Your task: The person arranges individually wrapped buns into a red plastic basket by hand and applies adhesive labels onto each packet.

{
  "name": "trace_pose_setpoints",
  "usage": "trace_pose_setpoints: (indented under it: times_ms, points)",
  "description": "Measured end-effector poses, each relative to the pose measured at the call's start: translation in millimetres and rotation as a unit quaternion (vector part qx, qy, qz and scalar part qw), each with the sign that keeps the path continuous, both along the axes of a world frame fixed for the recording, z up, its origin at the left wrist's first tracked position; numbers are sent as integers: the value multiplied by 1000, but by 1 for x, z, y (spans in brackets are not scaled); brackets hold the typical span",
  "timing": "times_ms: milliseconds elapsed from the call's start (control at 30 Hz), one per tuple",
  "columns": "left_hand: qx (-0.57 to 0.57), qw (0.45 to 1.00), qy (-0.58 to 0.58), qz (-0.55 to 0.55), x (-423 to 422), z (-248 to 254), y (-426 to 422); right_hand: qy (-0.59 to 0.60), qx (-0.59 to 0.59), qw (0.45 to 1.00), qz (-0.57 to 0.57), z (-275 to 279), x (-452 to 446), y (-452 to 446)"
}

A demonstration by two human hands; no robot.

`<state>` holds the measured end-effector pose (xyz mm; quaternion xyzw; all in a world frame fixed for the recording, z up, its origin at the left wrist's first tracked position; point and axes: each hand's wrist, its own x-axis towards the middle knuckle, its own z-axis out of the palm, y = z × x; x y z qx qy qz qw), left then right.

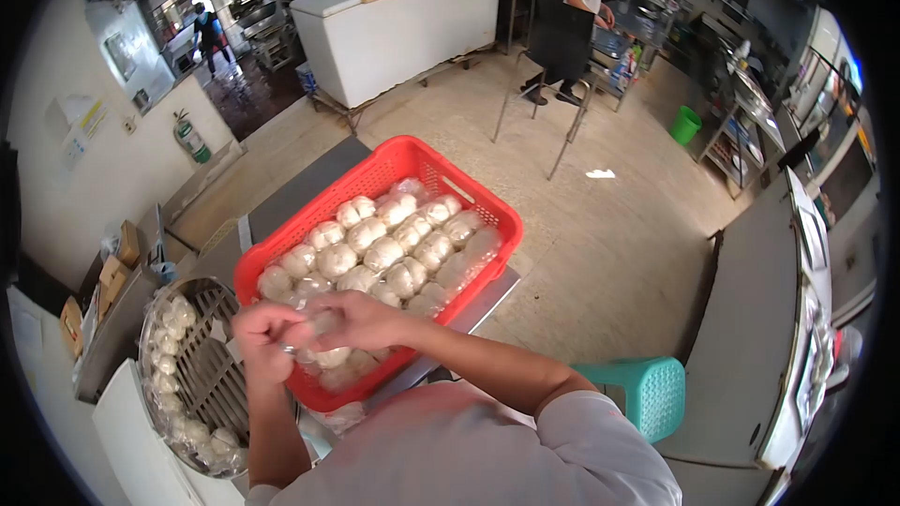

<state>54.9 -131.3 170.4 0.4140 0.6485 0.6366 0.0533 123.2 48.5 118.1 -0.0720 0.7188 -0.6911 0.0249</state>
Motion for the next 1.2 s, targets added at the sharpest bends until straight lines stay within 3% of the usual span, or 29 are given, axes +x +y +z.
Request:
trace_pose_setpoints:
  times_ms: [33, 100, 167, 267, 333, 433, 500, 533, 633, 733, 800, 900, 967, 1033, 1200]
  points:
    - [27, 998, -30, -51, 9, 3, 25, -53, 37, 998, -5, 0, 11, 12]
    - [19, 995, 18, -95, 16, 1, 58, -163, 106, 981, -13, 31, 38, 33]
    - [30, 992, 33, -121, 22, -2, 87, -35, 60, 991, -115, -25, 48, 37]
    - [37, 988, -9, -148, 24, -13, 117, 50, -1, 981, -185, -23, 65, 57]
    - [117, 985, -29, -126, 21, -12, 145, 69, -13, 972, -225, -3, 77, 74]
    - [59, 979, -114, -160, 27, -8, 165, 77, -13, 954, -289, 26, 100, 98]
    - [-26, 924, -273, -266, 53, -17, 162, 92, -30, 944, -317, 33, 113, 112]
    - [-81, 926, -186, -317, 49, -56, 167, 111, -26, 940, -321, 27, 115, 119]
    - [-75, 916, -278, -279, 96, -48, 181, 15, -39, 944, -328, 32, 135, 135]
    - [-106, 900, -306, -292, 108, -51, 187, 26, -98, 940, -325, 40, 157, 153]
    - [-57, 892, -348, -284, 118, -57, 192, 17, -107, 945, -308, 35, 171, 166]
    - [23, 855, -440, -274, 127, -58, 205, 98, -18, 953, -286, 32, 194, 183]
    - [69, 834, -477, -269, 130, -55, 213, 67, 8, 973, -221, 20, 204, 193]
    - [49, 872, -417, -250, 137, -57, 223, 47, -13, 977, -209, 2, 210, 186]
    - [19, 889, -374, -264, 148, -25, 245, 104, -108, 974, -168, 27, 216, 218]
